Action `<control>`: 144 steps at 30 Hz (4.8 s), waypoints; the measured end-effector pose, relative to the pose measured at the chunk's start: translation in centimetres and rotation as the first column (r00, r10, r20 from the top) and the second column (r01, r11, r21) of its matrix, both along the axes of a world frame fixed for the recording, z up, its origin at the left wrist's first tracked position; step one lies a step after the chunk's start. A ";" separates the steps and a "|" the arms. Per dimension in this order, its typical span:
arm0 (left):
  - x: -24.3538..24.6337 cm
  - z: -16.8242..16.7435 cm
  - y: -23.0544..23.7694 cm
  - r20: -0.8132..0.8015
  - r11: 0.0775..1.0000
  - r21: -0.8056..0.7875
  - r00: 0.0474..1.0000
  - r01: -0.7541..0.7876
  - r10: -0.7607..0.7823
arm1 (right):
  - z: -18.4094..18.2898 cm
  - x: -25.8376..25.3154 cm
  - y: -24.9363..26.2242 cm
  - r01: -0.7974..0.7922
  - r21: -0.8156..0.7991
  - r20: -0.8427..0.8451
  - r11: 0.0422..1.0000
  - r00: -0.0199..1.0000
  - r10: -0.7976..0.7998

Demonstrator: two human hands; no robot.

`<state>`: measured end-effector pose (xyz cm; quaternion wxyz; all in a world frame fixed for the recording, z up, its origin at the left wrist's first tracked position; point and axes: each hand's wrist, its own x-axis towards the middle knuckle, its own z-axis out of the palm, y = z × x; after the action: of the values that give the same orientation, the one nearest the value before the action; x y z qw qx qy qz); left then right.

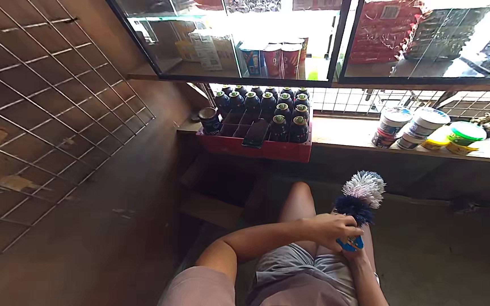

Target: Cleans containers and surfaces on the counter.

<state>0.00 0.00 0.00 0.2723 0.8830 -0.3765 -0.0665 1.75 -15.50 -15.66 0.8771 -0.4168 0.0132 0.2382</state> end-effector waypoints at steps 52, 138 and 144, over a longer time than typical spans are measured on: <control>7.8 13.6 20.0 0.357 0.295 -0.833 -0.048 -0.468 0.933 | 2.5 2.0 1.7 -0.180 0.147 -0.340 0.973 0.914 0.221; 17.4 -6.6 -5.7 -0.193 0.645 -0.587 0.858 -0.489 0.475 | 11.2 9.8 -17.5 0.732 -0.680 0.724 0.038 0.679 -0.124; 18.4 -6.8 -6.0 -0.181 0.598 -0.686 0.893 -0.415 0.413 | 11.2 9.9 -15.6 0.379 -0.905 0.372 -0.194 0.925 0.073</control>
<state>18.38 -5.99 -6.79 0.5986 0.7717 -0.1571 0.1466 11.68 -31.07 -4.48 0.2553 -0.9598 0.1115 -0.0335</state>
